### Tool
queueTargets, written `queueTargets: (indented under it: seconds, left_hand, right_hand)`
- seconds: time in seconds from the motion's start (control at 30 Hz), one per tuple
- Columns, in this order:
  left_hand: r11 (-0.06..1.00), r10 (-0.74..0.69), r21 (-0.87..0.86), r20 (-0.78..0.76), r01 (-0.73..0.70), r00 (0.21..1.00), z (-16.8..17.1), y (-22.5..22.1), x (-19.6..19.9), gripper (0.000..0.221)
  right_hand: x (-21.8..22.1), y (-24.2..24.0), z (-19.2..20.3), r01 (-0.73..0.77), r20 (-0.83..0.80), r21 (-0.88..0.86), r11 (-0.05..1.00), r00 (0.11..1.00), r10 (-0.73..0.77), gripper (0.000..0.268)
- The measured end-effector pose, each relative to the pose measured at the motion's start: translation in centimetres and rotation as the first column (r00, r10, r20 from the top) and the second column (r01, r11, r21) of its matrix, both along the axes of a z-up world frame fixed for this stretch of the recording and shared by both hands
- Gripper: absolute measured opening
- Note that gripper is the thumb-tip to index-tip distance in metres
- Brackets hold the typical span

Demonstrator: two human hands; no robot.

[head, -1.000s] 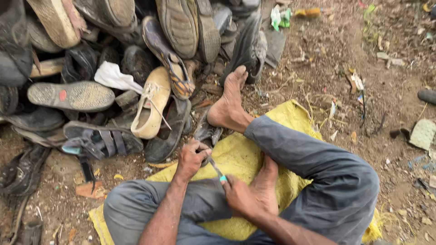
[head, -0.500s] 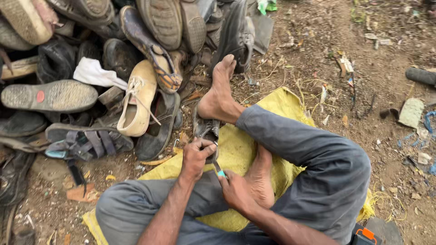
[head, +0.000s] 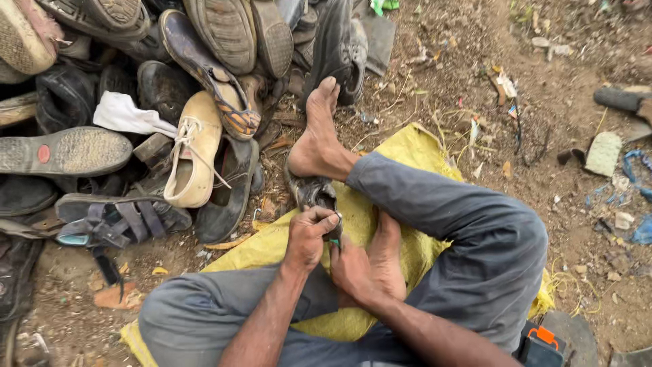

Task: The person scrapes and cuts the inner and outer surfaces of a shoe using a utility knife while sitting on a yellow mat on the ground.

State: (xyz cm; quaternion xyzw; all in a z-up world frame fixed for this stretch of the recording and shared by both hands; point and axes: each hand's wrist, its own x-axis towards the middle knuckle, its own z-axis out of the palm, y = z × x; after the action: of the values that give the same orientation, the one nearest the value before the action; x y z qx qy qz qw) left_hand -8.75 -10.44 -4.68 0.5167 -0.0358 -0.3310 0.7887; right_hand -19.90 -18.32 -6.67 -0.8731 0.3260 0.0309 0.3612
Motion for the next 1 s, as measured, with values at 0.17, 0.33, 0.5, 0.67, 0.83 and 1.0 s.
queueTargets:
  seconds: [0.17,0.33,0.5,0.67,0.83,1.0]
  left_hand:
    - [0.974,0.051,-0.212,-0.144,-0.081,0.988,0.1,0.2,0.8,0.004]
    - [0.953,-0.161,0.291,0.266,0.080,0.950,4.0,3.8,1.8,0.015]
    - [0.799,-0.585,0.542,0.801,-0.262,-0.129,5.9,3.8,5.3,0.051]
    - [0.737,-0.664,0.674,0.705,-0.056,-0.248,5.0,3.8,4.6,0.014]
    - [0.841,-0.531,0.531,0.772,-0.106,-0.348,4.2,4.5,2.7,0.011]
    - [0.927,-0.343,0.333,0.939,-0.171,-0.031,3.9,1.3,1.8,0.016]
  right_hand:
    - [-6.1,0.8,2.6,-0.150,0.183,0.011,0.989,0.972,0.146,0.020]
    - [-6.2,0.4,6.1,0.096,-0.108,0.460,0.883,0.993,-0.052,0.023]
    - [-6.8,-2.5,4.7,0.006,0.144,0.304,0.953,0.988,-0.052,0.025]
    - [-6.0,-3.9,2.7,0.135,0.107,0.498,0.857,0.971,-0.216,0.025]
    - [-6.4,-3.8,3.2,0.153,0.046,0.532,0.833,0.977,-0.208,0.023]
    - [-5.7,-3.9,5.3,0.292,-0.175,0.605,0.741,0.956,-0.233,0.024]
